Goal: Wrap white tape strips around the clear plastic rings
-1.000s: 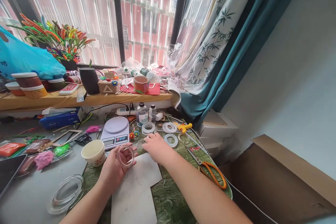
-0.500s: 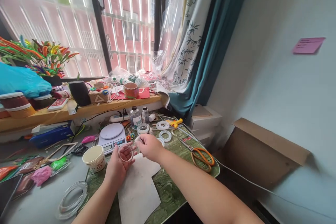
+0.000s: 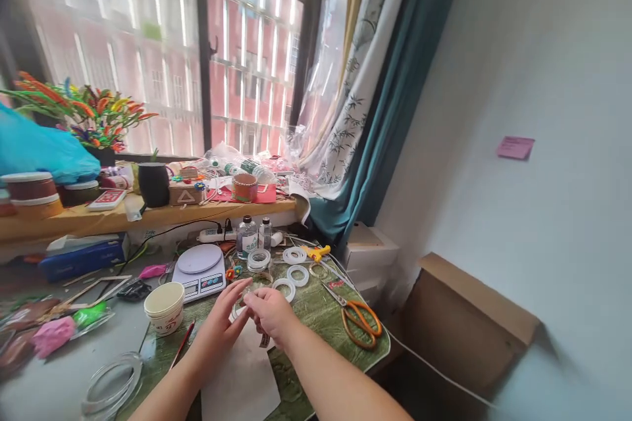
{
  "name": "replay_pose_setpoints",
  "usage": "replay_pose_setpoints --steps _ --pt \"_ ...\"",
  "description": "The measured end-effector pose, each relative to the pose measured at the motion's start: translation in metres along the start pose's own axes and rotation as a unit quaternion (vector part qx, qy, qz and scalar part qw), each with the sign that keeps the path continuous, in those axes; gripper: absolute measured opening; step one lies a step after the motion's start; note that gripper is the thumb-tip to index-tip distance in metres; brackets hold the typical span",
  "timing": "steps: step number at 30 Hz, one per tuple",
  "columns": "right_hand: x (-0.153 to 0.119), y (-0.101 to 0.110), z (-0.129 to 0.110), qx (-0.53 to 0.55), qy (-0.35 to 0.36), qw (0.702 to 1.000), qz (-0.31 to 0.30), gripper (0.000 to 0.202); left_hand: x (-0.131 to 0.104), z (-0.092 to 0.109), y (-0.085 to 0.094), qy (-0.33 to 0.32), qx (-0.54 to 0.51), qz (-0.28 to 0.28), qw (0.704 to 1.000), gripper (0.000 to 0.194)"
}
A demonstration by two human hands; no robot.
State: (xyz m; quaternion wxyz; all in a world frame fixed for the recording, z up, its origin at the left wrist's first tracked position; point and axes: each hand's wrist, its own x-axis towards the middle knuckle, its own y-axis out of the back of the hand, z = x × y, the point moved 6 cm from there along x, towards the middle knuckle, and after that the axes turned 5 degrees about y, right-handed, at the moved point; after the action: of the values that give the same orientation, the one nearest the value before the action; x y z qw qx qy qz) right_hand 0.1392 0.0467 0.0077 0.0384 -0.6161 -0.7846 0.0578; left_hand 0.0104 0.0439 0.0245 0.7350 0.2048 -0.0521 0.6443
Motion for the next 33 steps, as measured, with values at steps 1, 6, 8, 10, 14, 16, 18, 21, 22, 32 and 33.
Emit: replay_pose_setpoints --steps 1,6,8,10,14,16,18,21,22,32,33 --pt "-0.001 0.001 0.002 0.004 -0.001 1.0 -0.004 0.047 -0.002 0.001 0.0 -0.006 0.005 0.003 1.0 0.047" --pt "-0.003 0.006 0.014 0.042 -0.005 0.999 -0.014 0.057 -0.008 -0.005 -0.003 0.0 0.027 0.004 1.0 0.049" --pt "-0.003 0.009 0.016 0.055 -0.008 0.998 -0.019 0.057 -0.007 -0.011 -0.005 0.012 0.029 0.002 1.0 0.05" --pt "-0.001 0.012 0.018 0.062 -0.014 0.997 -0.032 0.055 -0.005 -0.017 -0.008 0.027 0.025 0.003 0.999 0.053" --pt "0.01 0.015 0.02 0.065 -0.017 0.995 -0.067 0.052 0.001 -0.028 -0.012 0.057 0.006 0.003 0.998 0.053" --pt "0.018 0.016 0.022 0.075 -0.024 0.994 -0.071 0.052 0.002 -0.032 -0.012 0.072 0.001 0.005 0.997 0.054" --pt "0.026 0.017 0.025 0.095 -0.037 0.993 -0.062 0.051 0.004 -0.033 -0.009 0.085 0.013 0.014 0.996 0.053" --pt "0.038 0.019 0.031 0.124 -0.053 0.99 -0.035 0.05 0.006 -0.03 -0.002 0.081 0.09 0.026 0.992 0.048" --pt "0.04 0.02 0.033 0.13 -0.057 0.989 -0.026 0.049 0.006 -0.028 -0.001 0.068 0.127 0.022 0.989 0.048" --pt "0.035 0.025 0.037 0.147 -0.088 0.985 -0.025 0.046 0.008 -0.013 -0.008 -0.001 0.29 -0.009 0.957 0.055" --pt "0.035 0.025 0.035 0.155 -0.082 0.984 -0.029 0.045 0.008 -0.01 -0.01 -0.009 0.297 -0.012 0.955 0.055"
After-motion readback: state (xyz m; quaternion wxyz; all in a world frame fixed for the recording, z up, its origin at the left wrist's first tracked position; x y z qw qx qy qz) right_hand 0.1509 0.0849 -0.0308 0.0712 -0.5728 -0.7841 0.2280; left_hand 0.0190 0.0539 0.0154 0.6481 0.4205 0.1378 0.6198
